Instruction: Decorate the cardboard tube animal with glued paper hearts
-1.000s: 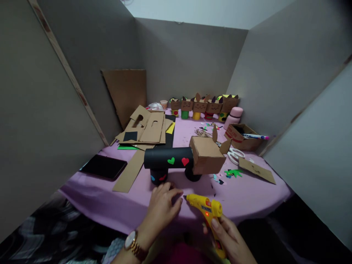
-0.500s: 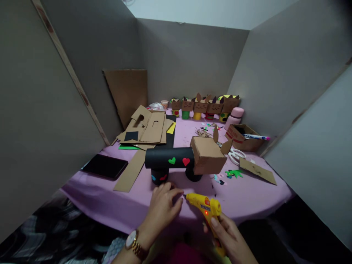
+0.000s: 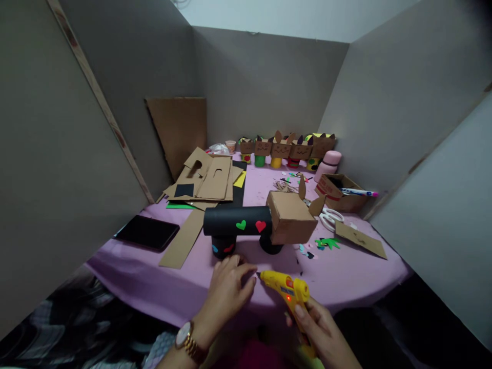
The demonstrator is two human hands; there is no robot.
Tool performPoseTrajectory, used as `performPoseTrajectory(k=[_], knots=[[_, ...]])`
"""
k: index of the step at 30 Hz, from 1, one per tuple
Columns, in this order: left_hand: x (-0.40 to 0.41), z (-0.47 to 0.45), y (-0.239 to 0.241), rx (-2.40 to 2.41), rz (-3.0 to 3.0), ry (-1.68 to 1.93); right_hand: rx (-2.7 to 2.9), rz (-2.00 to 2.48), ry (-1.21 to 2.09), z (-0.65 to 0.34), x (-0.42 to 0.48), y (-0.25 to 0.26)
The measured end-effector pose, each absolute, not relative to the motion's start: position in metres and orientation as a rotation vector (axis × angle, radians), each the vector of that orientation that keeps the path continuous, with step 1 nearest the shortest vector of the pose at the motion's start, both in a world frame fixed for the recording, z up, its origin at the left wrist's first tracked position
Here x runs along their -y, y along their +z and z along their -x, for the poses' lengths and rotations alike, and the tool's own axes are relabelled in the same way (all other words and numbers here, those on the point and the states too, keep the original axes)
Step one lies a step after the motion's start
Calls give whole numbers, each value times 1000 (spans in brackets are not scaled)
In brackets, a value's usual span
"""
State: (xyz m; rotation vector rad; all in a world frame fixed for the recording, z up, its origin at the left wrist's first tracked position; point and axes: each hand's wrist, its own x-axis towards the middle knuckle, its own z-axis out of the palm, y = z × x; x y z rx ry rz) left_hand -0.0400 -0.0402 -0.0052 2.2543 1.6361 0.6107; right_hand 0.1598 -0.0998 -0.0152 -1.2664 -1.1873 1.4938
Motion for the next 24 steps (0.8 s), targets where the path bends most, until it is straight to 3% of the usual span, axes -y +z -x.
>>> performPoseTrajectory(k=[24], knots=[[40, 43, -2, -1602, -2220, 594, 1227, 1288, 1522, -161, 99, -8]])
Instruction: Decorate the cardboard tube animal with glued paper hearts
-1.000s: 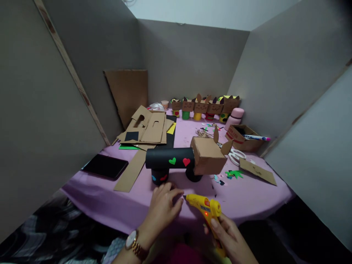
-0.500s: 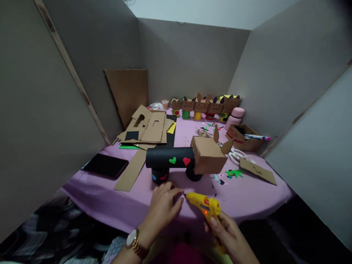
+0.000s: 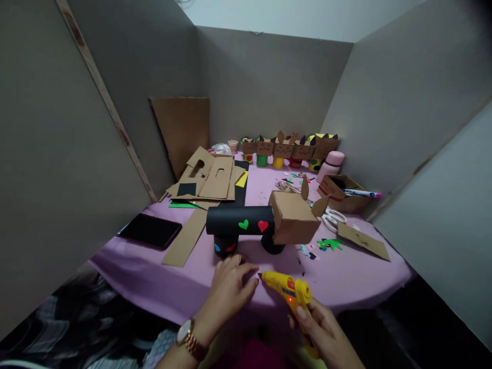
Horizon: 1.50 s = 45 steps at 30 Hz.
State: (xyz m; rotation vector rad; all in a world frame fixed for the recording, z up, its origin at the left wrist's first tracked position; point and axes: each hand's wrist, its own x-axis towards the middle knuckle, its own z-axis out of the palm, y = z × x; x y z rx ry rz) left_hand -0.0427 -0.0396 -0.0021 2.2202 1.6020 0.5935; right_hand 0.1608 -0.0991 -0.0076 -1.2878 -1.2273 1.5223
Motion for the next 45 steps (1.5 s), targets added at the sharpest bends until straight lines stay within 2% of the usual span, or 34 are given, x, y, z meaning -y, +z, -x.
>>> performPoseTrajectory(k=[9, 17, 26, 45], knots=[[41, 58, 1, -1440, -2130, 728, 1072, 1254, 1504, -159, 99, -15], [36, 55, -10, -1531, -2083, 855, 1030, 1199, 1518, -159, 97, -18], [32, 52, -5, -1538, -2169, 703, 1056, 1253, 1537, -160, 97, -12], [30, 51, -6, -1574, -2142, 715, 1218, 1247, 1577, -165, 92, -13]])
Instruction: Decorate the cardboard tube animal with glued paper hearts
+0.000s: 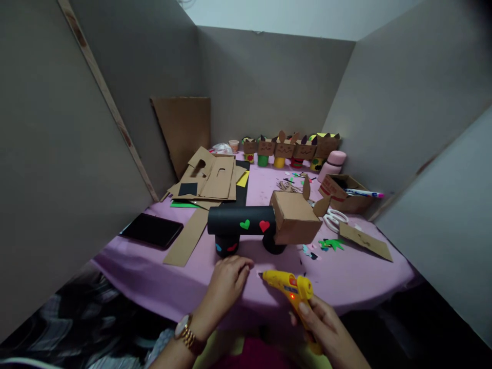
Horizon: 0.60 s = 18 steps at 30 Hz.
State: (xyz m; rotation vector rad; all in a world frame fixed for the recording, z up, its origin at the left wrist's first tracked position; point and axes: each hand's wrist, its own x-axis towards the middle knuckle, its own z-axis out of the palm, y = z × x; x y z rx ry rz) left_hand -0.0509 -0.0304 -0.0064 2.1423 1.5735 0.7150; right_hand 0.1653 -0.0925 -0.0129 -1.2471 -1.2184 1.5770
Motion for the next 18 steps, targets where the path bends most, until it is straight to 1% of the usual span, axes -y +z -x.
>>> performPoseTrajectory(k=[6, 11, 15, 18], knots=[[32, 51, -4, -1546, -2124, 754, 1099, 1248, 1580, -168, 97, -11], [31, 51, -3, -1551, -2136, 776, 863, 1087, 1600, -171, 97, -20], [31, 52, -6, -1547, -2095, 828, 717, 992, 1680, -173, 98, -23], [32, 53, -9, -1473, -1950, 913, 583, 956, 1734, -173, 99, -21]])
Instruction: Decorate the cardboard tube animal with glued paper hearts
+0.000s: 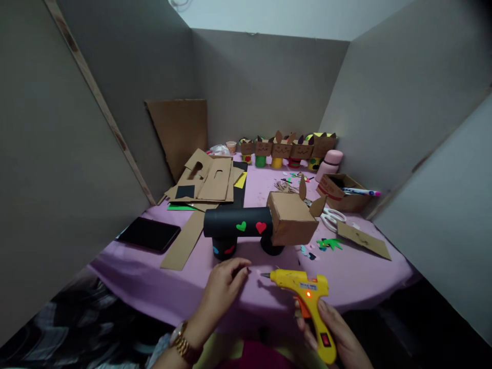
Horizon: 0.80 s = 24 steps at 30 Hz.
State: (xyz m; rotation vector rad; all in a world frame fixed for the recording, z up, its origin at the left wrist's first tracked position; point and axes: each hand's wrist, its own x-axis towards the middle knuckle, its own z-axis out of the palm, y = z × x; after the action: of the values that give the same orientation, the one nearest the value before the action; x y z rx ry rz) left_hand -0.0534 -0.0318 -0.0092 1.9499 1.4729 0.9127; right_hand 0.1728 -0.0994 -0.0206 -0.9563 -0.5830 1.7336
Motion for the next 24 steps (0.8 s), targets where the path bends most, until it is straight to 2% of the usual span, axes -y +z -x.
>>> performPoseTrajectory(k=[13, 24], knots=[[32, 45, 1, -1162, -1624, 903, 458, 854, 1860, -174, 99, -18], [35, 53, 1, -1334, -1476, 992, 451, 803, 1904, -176, 98, -17]])
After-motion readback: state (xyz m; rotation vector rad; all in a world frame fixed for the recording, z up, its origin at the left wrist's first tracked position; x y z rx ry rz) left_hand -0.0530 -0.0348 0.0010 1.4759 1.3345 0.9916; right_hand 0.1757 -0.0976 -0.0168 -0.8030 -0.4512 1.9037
